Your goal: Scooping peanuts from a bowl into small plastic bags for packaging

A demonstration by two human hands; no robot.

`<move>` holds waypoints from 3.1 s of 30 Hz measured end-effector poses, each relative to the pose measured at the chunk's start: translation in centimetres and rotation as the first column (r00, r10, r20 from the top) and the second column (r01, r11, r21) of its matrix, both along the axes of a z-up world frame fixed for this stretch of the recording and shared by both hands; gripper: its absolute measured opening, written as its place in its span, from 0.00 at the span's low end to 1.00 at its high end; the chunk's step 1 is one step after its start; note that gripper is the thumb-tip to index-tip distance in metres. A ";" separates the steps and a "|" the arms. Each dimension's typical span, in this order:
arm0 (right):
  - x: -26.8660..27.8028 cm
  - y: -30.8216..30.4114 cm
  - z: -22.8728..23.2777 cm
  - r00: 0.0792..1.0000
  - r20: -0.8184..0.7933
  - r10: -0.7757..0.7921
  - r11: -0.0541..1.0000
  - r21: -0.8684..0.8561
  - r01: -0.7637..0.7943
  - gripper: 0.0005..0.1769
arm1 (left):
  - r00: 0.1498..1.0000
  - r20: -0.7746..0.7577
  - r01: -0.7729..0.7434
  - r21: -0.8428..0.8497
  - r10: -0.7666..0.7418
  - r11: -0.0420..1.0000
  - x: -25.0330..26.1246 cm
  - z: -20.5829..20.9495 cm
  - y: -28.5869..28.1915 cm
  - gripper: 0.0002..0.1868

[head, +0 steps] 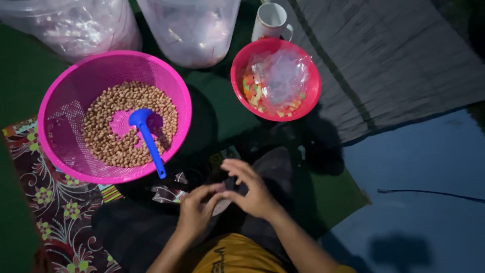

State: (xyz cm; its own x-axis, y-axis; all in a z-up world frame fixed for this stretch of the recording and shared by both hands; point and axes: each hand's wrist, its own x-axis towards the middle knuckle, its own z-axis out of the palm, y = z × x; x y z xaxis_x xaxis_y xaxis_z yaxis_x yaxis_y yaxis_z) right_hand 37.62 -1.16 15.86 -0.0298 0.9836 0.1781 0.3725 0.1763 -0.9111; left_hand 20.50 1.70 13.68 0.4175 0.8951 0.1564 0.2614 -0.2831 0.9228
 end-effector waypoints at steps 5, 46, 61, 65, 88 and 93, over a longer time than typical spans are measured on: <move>0.2 0.5 0.4 0.976 0.076 0.203 0.979 -0.002 -0.203 0.05 | 0.997 -0.023 -0.074 -0.146 0.072 0.986 -1.1 -0.2 -1.3 0.04; -4.6 -0.5 -1.8 1.000 0.019 0.005 0.977 -0.213 -0.001 0.03 | 0.948 -0.025 -0.319 -0.019 0.318 0.948 -4.7 -1.0 -3.5 0.03; -3.5 2.7 2.6 0.933 -0.138 0.332 0.818 -0.451 -0.358 0.02 | 0.937 -0.331 0.225 0.339 -0.108 0.914 -7.6 4.6 -2.7 0.09; -3.9 4.3 6.2 0.984 0.039 0.174 0.985 -0.015 -0.173 0.14 | 0.988 -0.154 0.031 0.375 0.029 0.926 -9.2 7.4 -2.1 0.06; -10.0 14.2 7.4 0.884 0.424 0.197 0.660 0.610 -0.440 0.12 | 0.863 0.003 -0.386 0.649 0.505 0.656 -18.9 12.5 7.1 0.03; -10.0 13.3 7.6 0.993 0.117 -0.030 0.893 0.450 -0.026 0.08 | 0.880 -0.037 -0.314 0.703 0.474 0.637 -18.9 11.7 8.5 0.08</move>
State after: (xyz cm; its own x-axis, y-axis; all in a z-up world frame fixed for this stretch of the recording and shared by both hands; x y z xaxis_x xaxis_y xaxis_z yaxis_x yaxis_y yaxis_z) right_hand 27.58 12.17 23.42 -0.0761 0.7991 0.5964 0.4724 0.5556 -0.6842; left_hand 1.58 10.15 25.36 0.1416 0.6737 0.7253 0.6484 -0.6168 0.4463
